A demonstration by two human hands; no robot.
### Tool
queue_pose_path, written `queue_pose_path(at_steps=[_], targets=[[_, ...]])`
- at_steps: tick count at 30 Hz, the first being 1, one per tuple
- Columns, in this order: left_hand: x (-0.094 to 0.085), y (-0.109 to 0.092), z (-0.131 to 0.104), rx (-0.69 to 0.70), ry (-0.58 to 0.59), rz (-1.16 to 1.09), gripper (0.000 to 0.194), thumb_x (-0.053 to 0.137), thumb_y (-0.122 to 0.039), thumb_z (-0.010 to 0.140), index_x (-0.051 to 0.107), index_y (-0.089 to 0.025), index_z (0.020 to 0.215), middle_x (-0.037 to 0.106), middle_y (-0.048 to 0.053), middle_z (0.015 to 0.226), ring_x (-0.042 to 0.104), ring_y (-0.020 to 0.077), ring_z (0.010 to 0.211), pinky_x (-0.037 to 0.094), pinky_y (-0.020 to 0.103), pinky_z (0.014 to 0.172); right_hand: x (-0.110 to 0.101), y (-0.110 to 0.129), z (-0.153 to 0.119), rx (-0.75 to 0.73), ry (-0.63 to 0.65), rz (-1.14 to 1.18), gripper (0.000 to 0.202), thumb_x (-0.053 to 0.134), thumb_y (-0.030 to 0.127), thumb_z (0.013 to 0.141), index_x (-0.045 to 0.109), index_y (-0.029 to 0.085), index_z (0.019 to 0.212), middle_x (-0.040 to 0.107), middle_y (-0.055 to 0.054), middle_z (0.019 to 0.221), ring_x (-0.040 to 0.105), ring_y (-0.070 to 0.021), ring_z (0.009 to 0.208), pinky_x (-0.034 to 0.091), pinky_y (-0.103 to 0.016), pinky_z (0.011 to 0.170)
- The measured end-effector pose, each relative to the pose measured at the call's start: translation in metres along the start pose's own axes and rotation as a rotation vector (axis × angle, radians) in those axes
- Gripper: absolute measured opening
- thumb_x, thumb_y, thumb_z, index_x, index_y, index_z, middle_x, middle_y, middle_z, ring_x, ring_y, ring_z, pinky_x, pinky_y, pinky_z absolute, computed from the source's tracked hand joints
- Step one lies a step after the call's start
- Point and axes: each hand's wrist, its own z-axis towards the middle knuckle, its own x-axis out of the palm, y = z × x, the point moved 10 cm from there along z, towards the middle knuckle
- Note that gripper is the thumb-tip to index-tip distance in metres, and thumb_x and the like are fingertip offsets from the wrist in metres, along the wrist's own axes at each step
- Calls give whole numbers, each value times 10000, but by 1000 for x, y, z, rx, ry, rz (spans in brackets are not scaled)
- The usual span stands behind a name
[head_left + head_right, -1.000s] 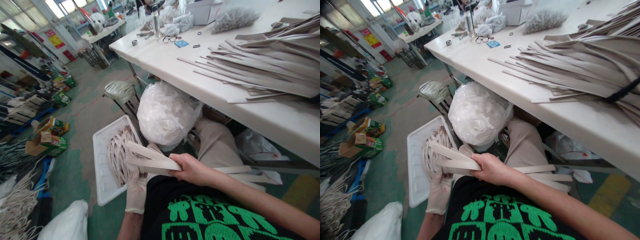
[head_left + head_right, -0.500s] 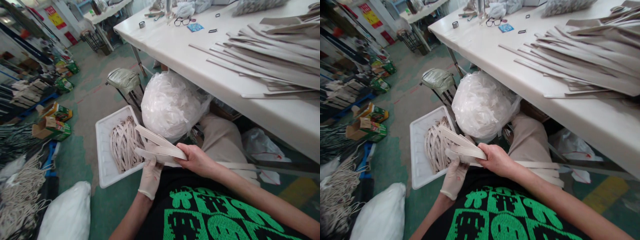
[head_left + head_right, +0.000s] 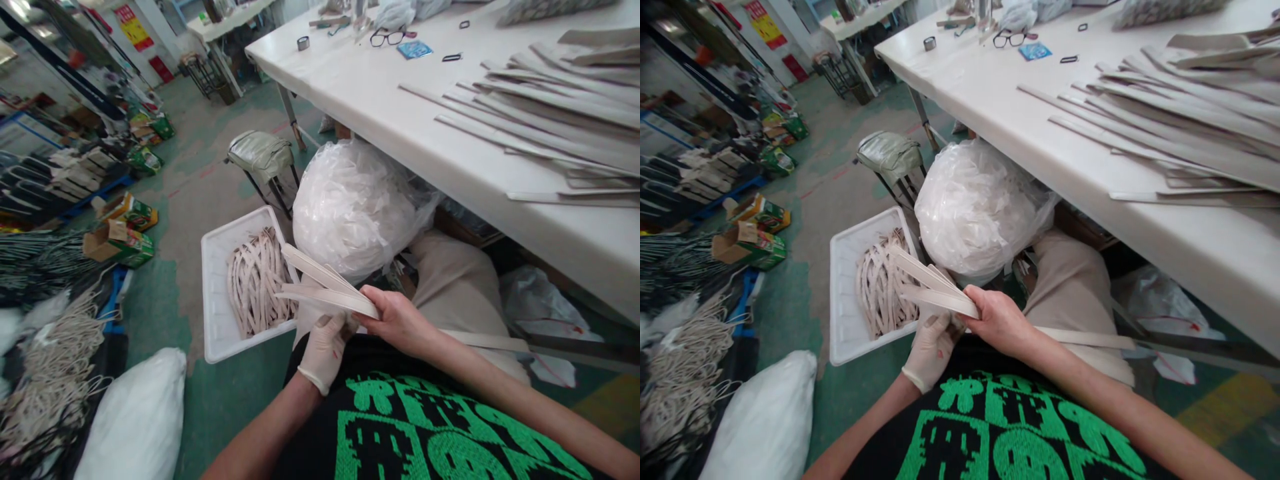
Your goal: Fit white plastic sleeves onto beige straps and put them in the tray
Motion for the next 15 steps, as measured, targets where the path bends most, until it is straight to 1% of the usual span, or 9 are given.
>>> queue_pose_path(at_steps=[1, 4, 6, 8, 10, 11, 13, 15], targets=[[-1, -2, 1, 14, -11, -6, 428, 901, -308, 647, 713, -187, 1012, 743, 53, 1043, 689, 197, 968, 523, 360, 947, -1, -1, -1, -1, 2, 15, 144, 582, 330, 859, 531, 206, 804, 606, 15, 655, 530, -134, 609, 340, -222, 557], [-13, -14, 5, 74, -102, -43, 514, 911, -312, 631, 698, -236, 1093, 735, 30, 1096, 680, 172, 994, 518, 305, 915, -6, -8, -6, 16, 39, 55, 163, 564, 360, 880, 537, 208, 828, 618, 10, 658, 553, -143, 607, 359, -233, 566], [-18, -16, 5, 81, -137, -52, 541, 919, -321, 617, 693, -255, 1103, 732, 14, 1099, 679, 161, 976, 517, 288, 883, -10, -14, -9, 31, 40, 49, 170, 573, 367, 877, 543, 207, 830, 625, 7, 666, 562, -148, 616, 368, -235, 571], [-14, -6, 4, 31, -113, -34, 497, 929, -326, 596, 709, -224, 1030, 740, 17, 1040, 681, 162, 920, 520, 298, 863, -12, -16, -10, 45, 11, 23, 170, 582, 363, 872, 540, 208, 818, 624, 5, 669, 559, -148, 621, 365, -233, 568], [-2, 5, 3, -29, -51, -2, 438, 933, -326, 587, 718, -176, 937, 744, 35, 968, 680, 170, 870, 525, 319, 858, -8, -15, -8, 50, -2, 6, 170, 581, 352, 873, 525, 210, 797, 616, 8, 662, 550, -145, 614, 357, -229, 559], [2, 7, 3, -40, -27, 9, 417, 932, -325, 588, 720, -159, 906, 744, 44, 951, 678, 171, 860, 526, 320, 854, -6, -14, -7, 48, 2, 5, 175, 578, 352, 875, 518, 211, 790, 614, 8, 660, 547, -144, 612, 355, -227, 556], [3, 3, 5, -18, -37, 1, 415, 936, -321, 585, 722, -161, 903, 741, 36, 947, 673, 155, 843, 528, 295, 820, -5, -13, -7, 39, 18, 13, 184, 574, 363, 879, 519, 210, 791, 617, 7, 663, 548, -145, 616, 359, -227, 555], [-5, -7, 7, 33, -103, -37, 484, 948, -314, 563, 720, -204, 976, 736, 9, 983, 666, 130, 836, 524, 261, 780, -9, -15, -11, 32, 38, 21, 192, 574, 378, 881, 531, 207, 805, 629, 1, 678, 554, -148, 624, 371, -230, 562]])
